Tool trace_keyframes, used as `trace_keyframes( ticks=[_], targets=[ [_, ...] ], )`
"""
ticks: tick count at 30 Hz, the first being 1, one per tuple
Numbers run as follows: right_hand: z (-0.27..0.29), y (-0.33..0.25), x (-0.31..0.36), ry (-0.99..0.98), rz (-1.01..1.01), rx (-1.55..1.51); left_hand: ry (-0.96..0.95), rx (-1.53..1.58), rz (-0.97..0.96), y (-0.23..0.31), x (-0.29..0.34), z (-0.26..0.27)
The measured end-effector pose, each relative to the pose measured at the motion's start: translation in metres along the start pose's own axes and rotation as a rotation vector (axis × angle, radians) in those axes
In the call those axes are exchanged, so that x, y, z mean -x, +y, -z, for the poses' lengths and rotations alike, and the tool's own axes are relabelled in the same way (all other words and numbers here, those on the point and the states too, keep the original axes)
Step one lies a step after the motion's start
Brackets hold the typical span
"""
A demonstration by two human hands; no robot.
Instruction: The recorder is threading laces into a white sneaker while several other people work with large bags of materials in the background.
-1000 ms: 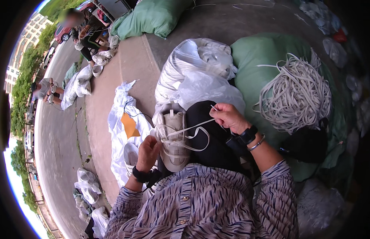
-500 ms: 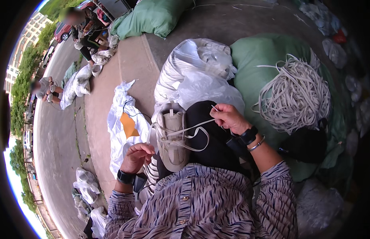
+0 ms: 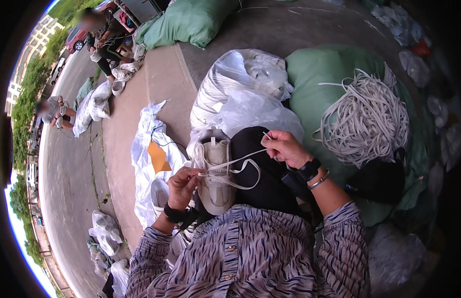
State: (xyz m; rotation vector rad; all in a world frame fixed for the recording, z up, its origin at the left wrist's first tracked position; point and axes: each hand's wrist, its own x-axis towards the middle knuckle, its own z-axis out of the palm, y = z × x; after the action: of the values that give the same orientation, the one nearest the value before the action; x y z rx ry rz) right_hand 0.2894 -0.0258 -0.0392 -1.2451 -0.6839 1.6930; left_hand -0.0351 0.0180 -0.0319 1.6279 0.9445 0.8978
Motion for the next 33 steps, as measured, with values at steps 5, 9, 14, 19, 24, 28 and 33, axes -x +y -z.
trace_keyframes(
  ticks=[5,9,14,19,24,28,33],
  targets=[
    [0.000,-0.003,0.001,0.011,-0.004,0.017,-0.326,-0.011,0.156,0.002,-0.016,0.012],
    [0.004,0.003,-0.006,0.006,-0.001,-0.071,-0.324,-0.149,0.082,-0.003,-0.023,0.007],
    [0.048,-0.006,-0.001,0.431,0.082,-0.371,-0.037,0.004,0.291,-0.003,-0.013,-0.007],
    [0.023,-0.009,0.011,0.628,0.437,0.518,0.072,0.359,0.428,0.002,-0.021,0.013],
    [-0.083,-0.021,0.054,-0.070,0.241,0.477,0.194,0.671,0.364,0.015,-0.041,0.050],
    [-0.098,0.000,0.046,-0.330,0.115,0.834,0.249,0.675,0.260,0.024,-0.054,0.089],
    [-0.073,-0.020,0.042,-0.390,-0.060,0.690,0.395,0.756,0.156,0.019,-0.060,0.155]
  ],
)
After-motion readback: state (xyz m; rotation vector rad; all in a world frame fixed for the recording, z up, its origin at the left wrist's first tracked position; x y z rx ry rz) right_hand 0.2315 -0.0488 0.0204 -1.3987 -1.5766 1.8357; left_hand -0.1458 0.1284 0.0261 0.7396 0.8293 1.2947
